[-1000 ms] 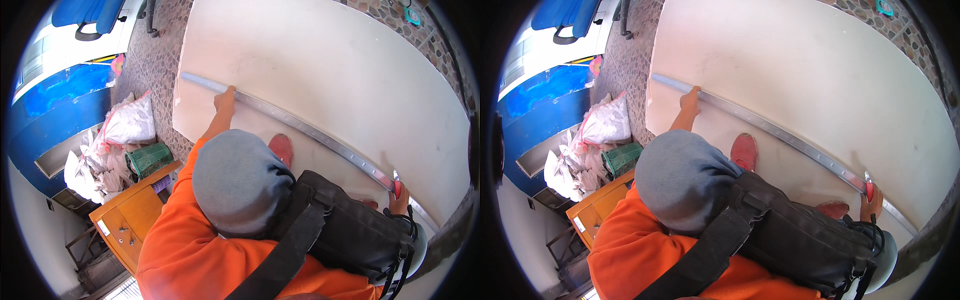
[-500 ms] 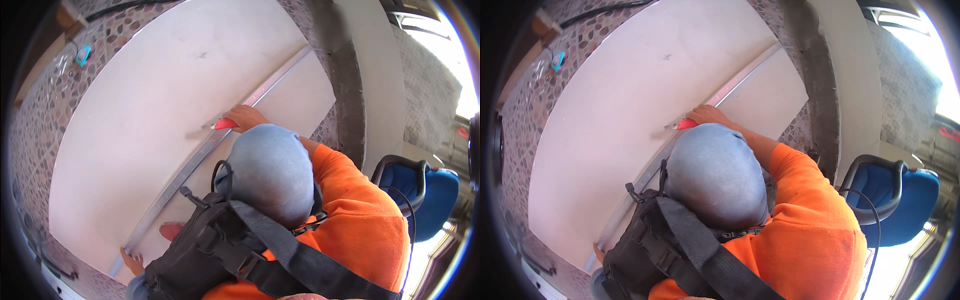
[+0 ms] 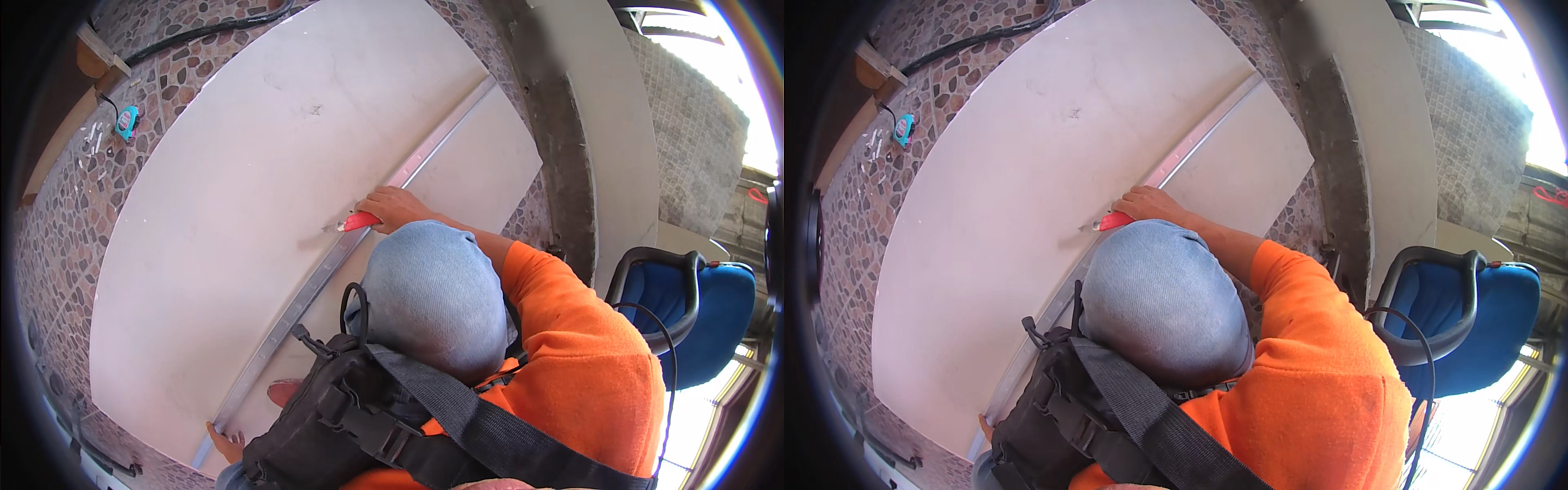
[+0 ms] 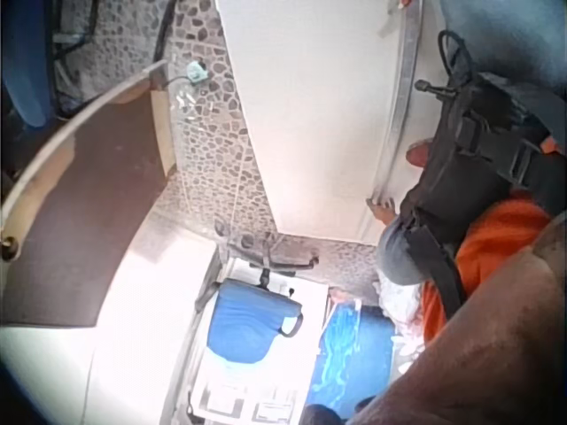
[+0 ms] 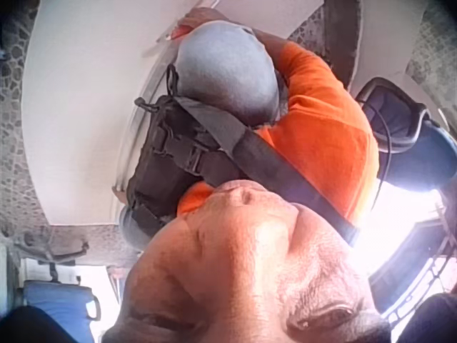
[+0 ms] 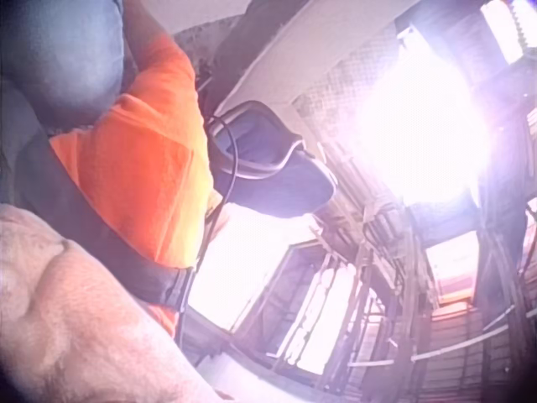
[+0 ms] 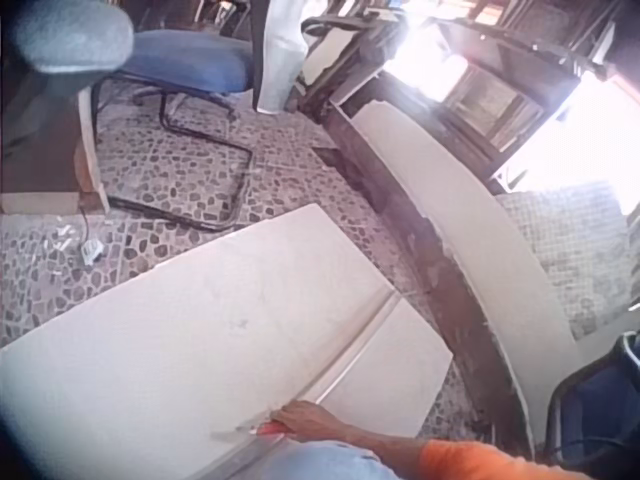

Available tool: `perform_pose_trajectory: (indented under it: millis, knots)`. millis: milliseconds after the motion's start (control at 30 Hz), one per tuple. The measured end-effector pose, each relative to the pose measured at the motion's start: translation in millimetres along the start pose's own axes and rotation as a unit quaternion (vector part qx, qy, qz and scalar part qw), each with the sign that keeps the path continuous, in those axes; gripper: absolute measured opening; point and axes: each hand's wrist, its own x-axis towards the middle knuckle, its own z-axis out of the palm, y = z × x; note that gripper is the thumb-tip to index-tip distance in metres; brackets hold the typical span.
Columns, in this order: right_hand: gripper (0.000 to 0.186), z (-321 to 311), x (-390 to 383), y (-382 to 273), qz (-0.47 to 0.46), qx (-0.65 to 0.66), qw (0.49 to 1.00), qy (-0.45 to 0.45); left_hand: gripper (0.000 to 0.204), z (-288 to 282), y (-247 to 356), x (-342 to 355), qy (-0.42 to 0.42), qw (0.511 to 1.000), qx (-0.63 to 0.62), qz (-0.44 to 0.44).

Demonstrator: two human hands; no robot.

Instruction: The person measures a large white board with a tape measure, marks it with a pencil, and then uses a utility knife and a straight edge to score and cut the board.

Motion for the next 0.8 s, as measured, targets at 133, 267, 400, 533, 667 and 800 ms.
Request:
perform_pose_trajectory:
  millis: [133,267,400,533,667,800]
  knots:
    - [0.042,0.7,-3.2,3.3,-0.020,-0.002,1.000,0.008,0.079,4.0,0.5,-11.5,-0.002,1.000,0.007,0.018]
    - [0.043,1.0,-4.8,5.6,-0.035,-0.006,0.999,0.018,0.076,1.7,0.3,4.2,0.061,0.997,0.013,-0.043]
    - [0.043,1.4,-3.3,8.9,-0.048,-0.003,0.999,0.023,0.077,-12.0,-7.7,15.8,0.033,0.999,-0.007,-0.024]
    - [0.043,1.4,-0.5,10.0,-0.035,-0.021,0.999,-0.010,0.079,-2.9,-4.7,9.1,0.033,0.999,0.015,-0.020]
    - [0.043,-0.4,0.1,9.6,-0.017,-0.033,0.999,-0.036,0.080,1.2,-4.3,10.4,0.013,0.999,0.040,-0.014]
    - [0.043,-2.0,3.5,10.5,-0.033,-0.046,0.997,-0.057,0.081,-3.8,-4.3,17.8,-0.009,0.999,0.029,-0.019]
